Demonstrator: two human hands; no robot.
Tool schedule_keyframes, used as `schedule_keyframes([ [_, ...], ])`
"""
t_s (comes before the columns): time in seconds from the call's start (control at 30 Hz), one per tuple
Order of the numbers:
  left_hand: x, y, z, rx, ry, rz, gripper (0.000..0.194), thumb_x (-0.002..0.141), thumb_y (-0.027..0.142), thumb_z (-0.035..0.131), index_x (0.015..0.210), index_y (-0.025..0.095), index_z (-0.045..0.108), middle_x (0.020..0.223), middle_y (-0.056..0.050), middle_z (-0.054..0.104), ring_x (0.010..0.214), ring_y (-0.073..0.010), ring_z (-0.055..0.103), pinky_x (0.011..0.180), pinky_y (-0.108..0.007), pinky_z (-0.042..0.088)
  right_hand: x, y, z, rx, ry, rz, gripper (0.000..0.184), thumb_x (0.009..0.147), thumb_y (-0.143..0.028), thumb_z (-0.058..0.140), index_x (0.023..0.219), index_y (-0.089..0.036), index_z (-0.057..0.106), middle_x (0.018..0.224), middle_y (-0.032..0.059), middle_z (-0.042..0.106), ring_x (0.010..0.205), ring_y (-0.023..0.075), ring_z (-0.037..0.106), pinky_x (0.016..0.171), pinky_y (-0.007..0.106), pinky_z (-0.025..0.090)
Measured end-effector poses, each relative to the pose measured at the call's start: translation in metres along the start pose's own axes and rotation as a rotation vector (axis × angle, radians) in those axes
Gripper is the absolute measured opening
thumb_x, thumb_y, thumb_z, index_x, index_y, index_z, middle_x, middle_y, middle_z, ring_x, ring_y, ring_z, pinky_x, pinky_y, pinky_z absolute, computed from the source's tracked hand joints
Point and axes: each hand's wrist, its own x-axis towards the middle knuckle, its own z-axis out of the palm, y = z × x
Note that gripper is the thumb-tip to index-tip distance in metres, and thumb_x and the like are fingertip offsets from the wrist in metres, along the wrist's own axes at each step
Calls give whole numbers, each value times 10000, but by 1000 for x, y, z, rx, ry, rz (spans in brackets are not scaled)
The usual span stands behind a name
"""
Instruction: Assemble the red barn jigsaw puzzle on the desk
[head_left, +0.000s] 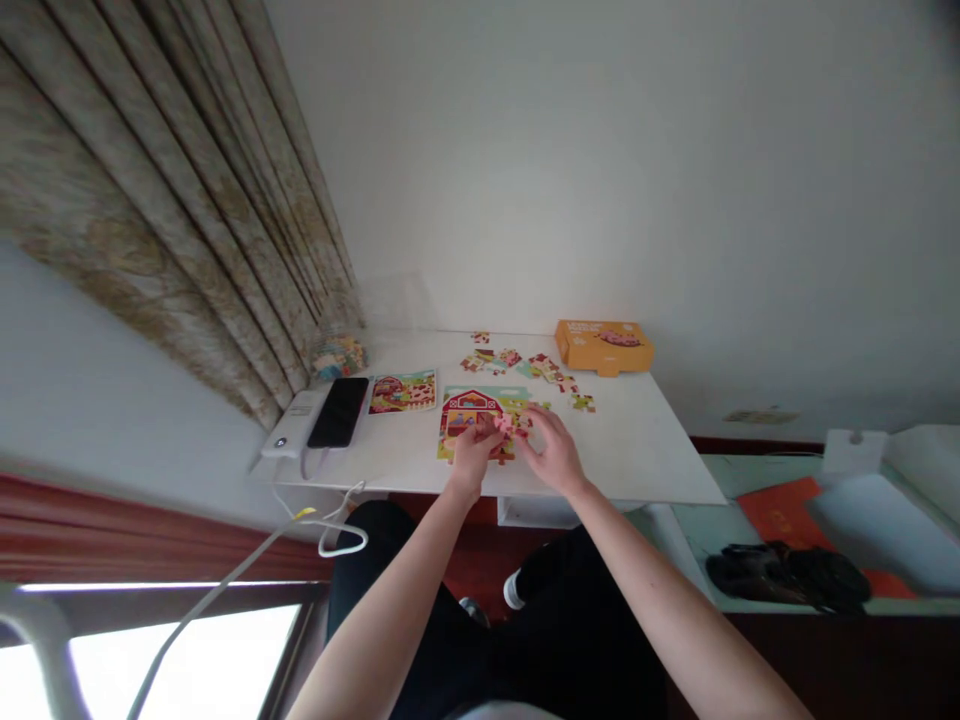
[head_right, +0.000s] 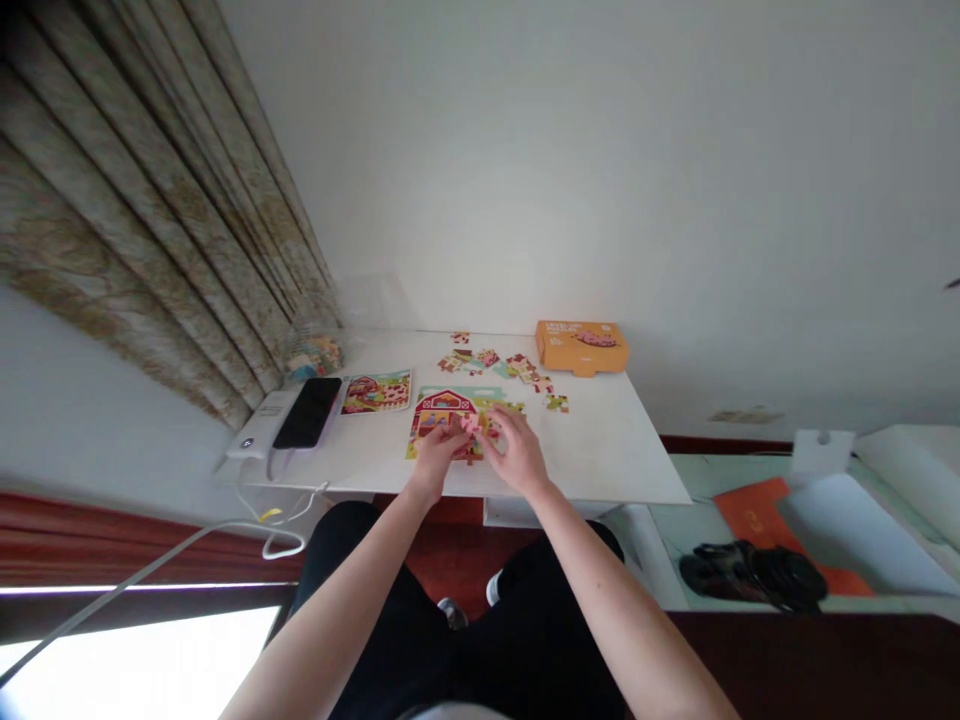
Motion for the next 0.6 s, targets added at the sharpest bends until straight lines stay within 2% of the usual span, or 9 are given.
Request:
schedule_keyframes([
  [0.07,-5,3,-3,-28,-33,11,360,589,372,908,735,161,656,730,-12,694,642,-136,636,637,-258,511,-6,-21,11,61,-49,-66,355,977,-317,626,1330,-289,631,1378,91,651,1310,253,591,1119,464,491],
  [0.13,-8,6,-5,-45,-57,15,361,592,381,908,729,158,659,723,-9,687,621,-130,623,628,-263,513,-9,-29,18,96,-63,-74,338,985,-278,616,1320,-307,643,1369,74,659,1316,244,594,1129,464,494],
  [0.37,-9,-3,-9,-46,-71,33,353,604,365,910,771,150,684,749,-24,708,658,-139,639,661,-271,532,-10,-21,23,169,-86,-51,287,972,-256,644,1251,-307,688,1313,74,680,1269,248,623,1103,467,521],
  [0.43,-7,-8,-12,-2,-106,63,346,647,391,890,790,157,680,790,-36,723,702,-155,664,693,-285,547,-10,-20,23,199,-91,-35,271,959,-258,663,1224,-306,698,1254,70,698,1227,247,640,1083,463,531],
  [0.53,-2,-9,-29,229,-132,197,273,826,433,753,876,169,702,855,-57,746,781,-193,704,772,-334,576,-10,-17,23,230,-66,15,240,931,-288,709,1171,-291,708,1172,74,715,1160,254,660,1047,462,542],
  [0.6,2,-4,-54,520,-95,369,235,942,392,622,967,181,725,925,-75,762,863,-219,722,859,-378,581,-12,-12,22,213,-46,47,227,912,-315,739,1134,-280,714,1141,79,722,1137,265,663,1037,473,541],
])
